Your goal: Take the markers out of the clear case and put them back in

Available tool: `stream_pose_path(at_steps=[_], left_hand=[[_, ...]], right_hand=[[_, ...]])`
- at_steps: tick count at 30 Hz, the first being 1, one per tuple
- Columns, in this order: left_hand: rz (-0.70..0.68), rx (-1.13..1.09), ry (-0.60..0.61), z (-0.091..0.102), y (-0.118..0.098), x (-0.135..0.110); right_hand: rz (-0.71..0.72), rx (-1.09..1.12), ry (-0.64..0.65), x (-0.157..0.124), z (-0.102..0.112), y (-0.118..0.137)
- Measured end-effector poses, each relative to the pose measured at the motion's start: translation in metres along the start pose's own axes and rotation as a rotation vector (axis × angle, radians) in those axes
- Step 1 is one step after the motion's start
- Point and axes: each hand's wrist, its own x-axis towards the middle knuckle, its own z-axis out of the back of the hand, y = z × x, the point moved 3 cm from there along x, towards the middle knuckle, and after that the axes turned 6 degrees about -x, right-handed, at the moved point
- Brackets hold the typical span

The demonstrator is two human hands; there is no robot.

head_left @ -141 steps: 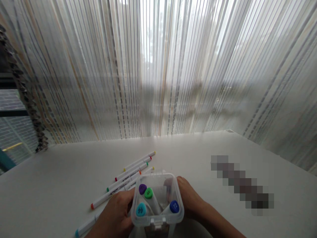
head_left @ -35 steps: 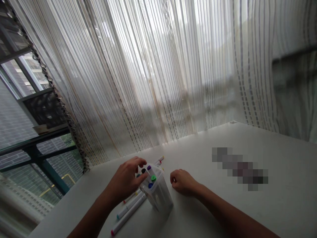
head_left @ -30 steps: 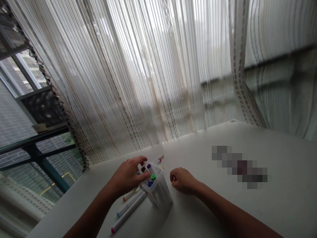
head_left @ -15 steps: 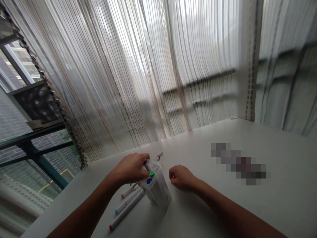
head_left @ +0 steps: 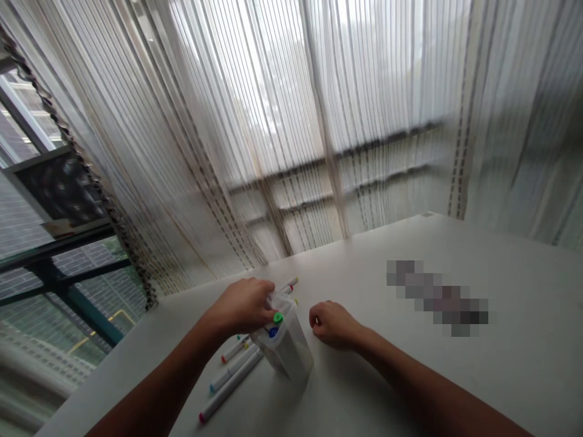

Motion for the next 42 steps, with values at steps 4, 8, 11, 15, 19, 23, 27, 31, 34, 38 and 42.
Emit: stream_pose_path(at_steps=[4, 8, 11, 15, 19, 23, 27, 31, 34, 38, 42], left_hand=[[0.002, -0.01, 0.005, 0.003, 0.0, -0.001], [0.0, -0.029, 0.002, 0.005, -0.001, -0.001], [0.011, 0.008, 0.003, 0.005, -0.003, -0.001], [0.039, 0.084, 0.011, 0.005, -0.007, 0.002], [0.015, 0.086, 0.034, 0.006, -0.01, 0.003], [-0.025, 0.07, 0.069, 0.007, -0.011, 0.003], [-0.057, 0.044, 0.071, 0.007, -0.009, 0.003], [-0.031, -0.004, 0.063, 0.004, -0.003, 0.002], [-0.015, -0.066, 0.032, 0.005, 0.0, -0.002], [-0.022, -0.171, -0.029, 0.009, 0.002, -0.011], [0.02, -0.221, -0.083, 0.012, 0.007, -0.018]], right_hand=[[0.003, -0.001, 0.003, 0.0, 0.001, 0.001], [0.004, -0.003, 0.003, 0.0, 0.001, 0.002], [0.006, -0.004, 0.002, 0.0, 0.001, 0.002], [0.003, -0.004, 0.004, 0.0, 0.001, 0.001], [-0.002, -0.002, 0.007, 0.001, 0.0, 0.001], [-0.003, -0.002, 0.01, 0.001, 0.0, 0.0], [0.0, -0.004, 0.012, 0.0, 0.001, 0.001], [0.003, -0.008, 0.013, -0.001, 0.002, 0.003], [0.002, -0.011, 0.013, -0.001, 0.003, 0.003], [0.004, -0.012, 0.011, 0.0, 0.003, 0.003], [0.015, -0.01, 0.01, 0.0, 0.002, 0.002]])
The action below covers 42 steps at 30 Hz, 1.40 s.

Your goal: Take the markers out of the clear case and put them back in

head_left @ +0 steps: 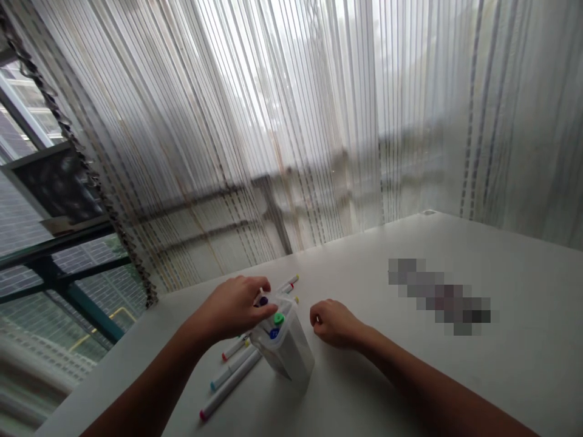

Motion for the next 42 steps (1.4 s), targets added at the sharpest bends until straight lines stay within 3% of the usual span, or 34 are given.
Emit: stream_pose_path(at_steps=[12, 23, 42], left_hand=[[0.039, -0.033, -0.056, 0.0019, 0.007, -0.006], [0.037, 0.076, -0.124, 0.0043, 0.0086, -0.0075], [0.049, 0.038, -0.092, 0.0059, 0.0074, -0.0077]], right_hand=[[-0.006, 0.001, -0.005, -0.0011, 0.0007, 0.0003], [-0.003, -0.005, -0.004, 0.0, -0.0006, 0.0005], [0.005, 0.004, -0.013, 0.0008, -0.0012, -0.0001]])
